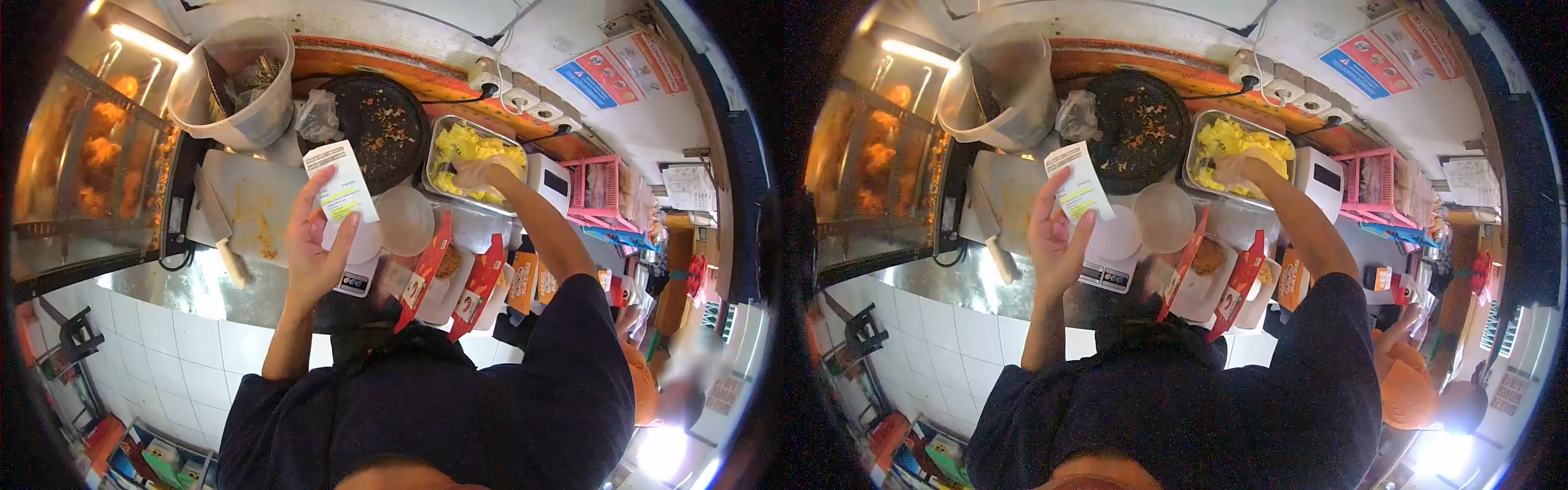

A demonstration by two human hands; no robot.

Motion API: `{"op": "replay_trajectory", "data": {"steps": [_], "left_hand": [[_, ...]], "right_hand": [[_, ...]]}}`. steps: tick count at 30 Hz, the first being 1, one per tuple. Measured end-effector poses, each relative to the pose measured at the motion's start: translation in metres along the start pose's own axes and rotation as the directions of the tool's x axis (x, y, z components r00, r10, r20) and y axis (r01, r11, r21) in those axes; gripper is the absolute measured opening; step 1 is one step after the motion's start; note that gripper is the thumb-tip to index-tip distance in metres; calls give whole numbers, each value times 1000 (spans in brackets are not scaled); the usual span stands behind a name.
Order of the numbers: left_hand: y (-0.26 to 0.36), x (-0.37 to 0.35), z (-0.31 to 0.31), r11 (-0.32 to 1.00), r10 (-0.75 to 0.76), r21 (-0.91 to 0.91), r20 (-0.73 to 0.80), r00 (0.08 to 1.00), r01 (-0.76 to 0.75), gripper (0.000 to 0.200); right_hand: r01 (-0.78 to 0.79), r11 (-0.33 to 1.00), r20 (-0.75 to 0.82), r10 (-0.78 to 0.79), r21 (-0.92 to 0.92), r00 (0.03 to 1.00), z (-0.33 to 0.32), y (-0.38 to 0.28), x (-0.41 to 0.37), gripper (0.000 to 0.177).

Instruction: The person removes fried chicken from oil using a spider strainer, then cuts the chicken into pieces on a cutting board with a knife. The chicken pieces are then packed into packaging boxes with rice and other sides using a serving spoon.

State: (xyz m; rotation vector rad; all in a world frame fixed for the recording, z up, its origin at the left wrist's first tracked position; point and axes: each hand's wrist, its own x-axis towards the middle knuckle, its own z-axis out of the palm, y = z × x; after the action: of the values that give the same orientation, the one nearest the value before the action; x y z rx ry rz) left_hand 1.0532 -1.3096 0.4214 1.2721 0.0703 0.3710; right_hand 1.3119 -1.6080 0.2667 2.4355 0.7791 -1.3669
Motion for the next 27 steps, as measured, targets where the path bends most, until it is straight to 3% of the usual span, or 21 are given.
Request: {"op": "replay_trajectory", "data": {"steps": [2, 3, 5, 8, 12, 16, 18, 19, 20, 22, 23, 25, 27], "left_hand": [[2, -3, -7, 1000, -9, 18, -5, 1000, 9, 58], [2, -5, -9, 999, -24, 29, -4, 1000, 25, 59], [0, -9, -8, 999, -37, 26, -4, 999, 37, 59], [0, -16, 0, 998, -47, 35, -2, 999, 47, 59], [4, -25, 8, 996, -45, 70, -26, 999, 47, 59], [4, -33, 3, 994, -64, 92, -29, 998, 66, 58], [4, -36, 0, 989, -45, 142, -53, 998, 52, 58], [5, -38, 1, 988, -41, 144, -49, 998, 47, 58], [5, -39, 2, 989, -53, 132, -65, 996, 61, 58], [7, -41, 4, 990, -65, 120, -70, 995, 73, 58], [8, -43, 7, 991, -59, 120, -61, 996, 66, 58], [9, -47, 14, 992, -56, 114, -35, 998, 60, 58], [10, -51, 25, 994, -15, 112, -20, 1000, 17, 59]], "right_hand": [[68, 969, -286, 3, 236, 958, -10, -17, -50, 63], [73, 970, -292, -2, 233, 957, 0, -15, -49, 63], [235, 971, -449, -194, 35, 872, 18, -16, -48, 70], [198, 978, -338, -164, 67, 927, 8, -29, -64, 76], [255, 956, -348, -191, 147, 918, 11, -15, -62, 74], [251, 934, -512, -89, 255, 854, 13, 2, -63, 69], [109, 868, -431, 128, 485, 893, 1, -14, -90, 61], [-87, 804, -208, 255, 588, 944, -4, -14, -87, 54], [-84, 802, -214, 256, 591, 943, -2, -9, -86, 54], [10, 382, -80, 168, 924, 983, 7, 2, -85, 33], [11, 375, -82, 173, 927, 981, 11, -1, -92, 33], [241, -69, -228, 163, 968, 960, 21, -6, -109, 34], [303, -154, -270, 203, 941, 941, 26, -6, -138, 34]]}}
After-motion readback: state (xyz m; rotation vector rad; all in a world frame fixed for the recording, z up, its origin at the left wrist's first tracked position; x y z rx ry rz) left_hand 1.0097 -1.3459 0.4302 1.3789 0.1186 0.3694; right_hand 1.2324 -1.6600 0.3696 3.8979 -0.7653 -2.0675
